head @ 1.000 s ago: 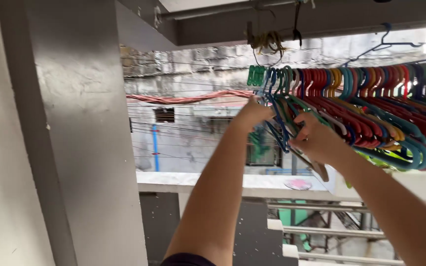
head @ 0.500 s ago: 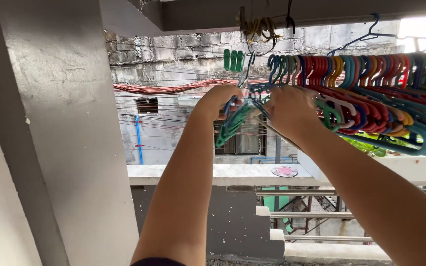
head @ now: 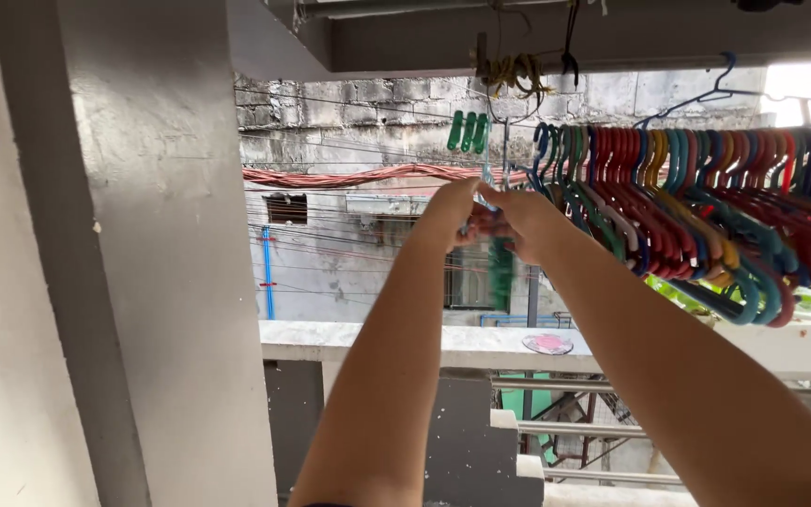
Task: Hanging various laundry items on a line using hangers and multi-clip hangers.
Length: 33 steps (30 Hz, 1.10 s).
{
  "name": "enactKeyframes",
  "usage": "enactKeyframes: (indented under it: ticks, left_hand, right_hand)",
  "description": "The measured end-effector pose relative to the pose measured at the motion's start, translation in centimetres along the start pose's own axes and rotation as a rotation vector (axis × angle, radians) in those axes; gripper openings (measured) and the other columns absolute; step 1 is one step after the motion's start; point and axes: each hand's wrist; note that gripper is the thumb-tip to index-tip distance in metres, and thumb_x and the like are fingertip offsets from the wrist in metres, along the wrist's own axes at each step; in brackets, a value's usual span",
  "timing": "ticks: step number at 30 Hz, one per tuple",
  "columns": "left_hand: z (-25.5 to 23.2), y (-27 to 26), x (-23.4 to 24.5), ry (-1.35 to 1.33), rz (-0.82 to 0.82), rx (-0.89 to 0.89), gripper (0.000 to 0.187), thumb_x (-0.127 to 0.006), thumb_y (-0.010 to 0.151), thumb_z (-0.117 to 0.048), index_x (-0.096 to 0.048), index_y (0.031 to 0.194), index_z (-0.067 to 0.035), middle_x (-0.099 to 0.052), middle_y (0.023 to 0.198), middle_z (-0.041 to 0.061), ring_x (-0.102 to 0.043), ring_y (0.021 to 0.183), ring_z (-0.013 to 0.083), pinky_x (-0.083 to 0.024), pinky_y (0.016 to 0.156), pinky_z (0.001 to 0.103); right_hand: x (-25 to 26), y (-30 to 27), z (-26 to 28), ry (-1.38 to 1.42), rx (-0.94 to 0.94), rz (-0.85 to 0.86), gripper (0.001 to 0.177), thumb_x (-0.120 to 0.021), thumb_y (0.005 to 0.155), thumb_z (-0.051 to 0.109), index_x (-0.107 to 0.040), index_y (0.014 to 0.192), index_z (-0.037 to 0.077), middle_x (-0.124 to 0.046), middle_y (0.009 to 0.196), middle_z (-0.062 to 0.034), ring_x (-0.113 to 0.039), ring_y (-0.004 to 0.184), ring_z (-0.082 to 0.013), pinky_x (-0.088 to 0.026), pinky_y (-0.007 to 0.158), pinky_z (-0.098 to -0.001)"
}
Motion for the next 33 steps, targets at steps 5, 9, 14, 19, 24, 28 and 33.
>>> enactKeyframes:
  ticks: [5, 9, 14, 19, 24, 28, 33]
  left_hand:
    - [1.1, 0.0, 0.5, 0.033, -0.036, -0.102, 0.028, -0.050, 0.099, -0.033, -0.062, 0.120, -0.019, -0.057, 0.078, 0.006, -0.046, 0.068, 0.0156, -0.046, 0.062, 0.036]
    - [-0.3, -0.6, 0.4, -0.014, -0.081, -0.067, 0.033, -0.056, 0.100, -0.038, -0.062, 0.126, -0.019, -0.049, 0.083, 0.002, -0.048, 0.073, 0.0144, -0.049, 0.066, 0.037]
    - [-0.2, -0.4, 0.7, 0.057, -0.136, -0.060, 0.031, -0.052, 0.099, -0.041, -0.064, 0.121, -0.022, -0.053, 0.082, 0.003, -0.051, 0.072, 0.0158, -0.052, 0.067, 0.037]
    - [0.3, 2.1, 1.3, -0.129, -0.121, -0.009, 0.031, -0.050, 0.100, -0.044, -0.061, 0.109, -0.016, -0.050, 0.078, 0.004, -0.050, 0.071, 0.0180, -0.053, 0.065, 0.041]
    - [-4.8, -4.4, 1.7, -0.226, -0.100, -0.030, 0.025, -0.062, 0.092, -0.038, -0.063, 0.098, -0.014, -0.059, 0.078, 0.006, -0.051, 0.062, 0.0166, -0.051, 0.054, 0.029]
    - [-7.1, -6.5, 3.4, -0.415, -0.143, -0.012, 0.036, -0.063, 0.093, -0.038, -0.068, 0.105, -0.004, -0.062, 0.081, 0.006, -0.052, 0.064, 0.0120, -0.050, 0.053, 0.026]
    - [-6.4, -8.4, 2.9, -0.276, -0.186, -0.186, 0.042, -0.059, 0.093, -0.045, -0.067, 0.110, -0.007, -0.064, 0.098, 0.012, -0.059, 0.082, 0.0211, -0.055, 0.072, 0.040]
  right_hand:
    - [5.7, 12.9, -4.4, -0.461, 0.266, 0.026, 0.009, -0.065, 0.084, 0.013, -0.065, 0.092, 0.008, -0.067, 0.086, -0.0052, -0.065, 0.080, -0.0182, -0.046, 0.080, -0.0392]
    - [4.1, 2.8, 1.9, -0.115, 0.084, -0.095, 0.016, -0.056, 0.096, 0.012, -0.057, 0.082, 0.004, -0.057, 0.069, -0.0169, -0.059, 0.059, -0.0304, -0.036, 0.046, -0.0467]
    - [3.4, -5.0, 2.2, 0.066, 0.206, -0.049, 0.009, -0.053, 0.094, 0.004, -0.055, 0.087, 0.007, -0.047, 0.062, -0.0043, -0.040, 0.047, -0.0153, -0.031, 0.043, -0.0341]
    - [5.2, -10.2, -0.6, 0.010, 0.197, -0.020, 0.015, -0.051, 0.092, -0.001, -0.057, 0.098, 0.011, -0.034, 0.061, 0.0017, -0.025, 0.047, -0.0107, -0.021, 0.042, -0.0314]
    - [7.9, -11.6, -0.7, 0.115, 0.156, -0.003, 0.034, -0.045, 0.089, -0.005, -0.055, 0.115, 0.013, -0.035, 0.062, 0.0015, -0.027, 0.048, -0.0096, -0.021, 0.042, -0.0309]
    - [10.1, -11.6, -3.9, 0.197, 0.149, 0.053, 0.030, -0.044, 0.091, -0.002, -0.053, 0.116, 0.011, -0.037, 0.065, 0.0034, -0.030, 0.050, -0.0081, -0.023, 0.043, -0.0294]
    - [11.8, -15.7, -8.4, 0.190, 0.122, 0.153, 0.028, -0.036, 0.104, 0.022, -0.057, 0.115, 0.009, -0.031, 0.058, 0.0026, -0.028, 0.046, -0.0093, -0.024, 0.040, -0.0293]
Point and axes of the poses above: each hand's wrist, its own y-axis towards the middle knuckle, its own x-axis out of the back of the hand, z = x × y
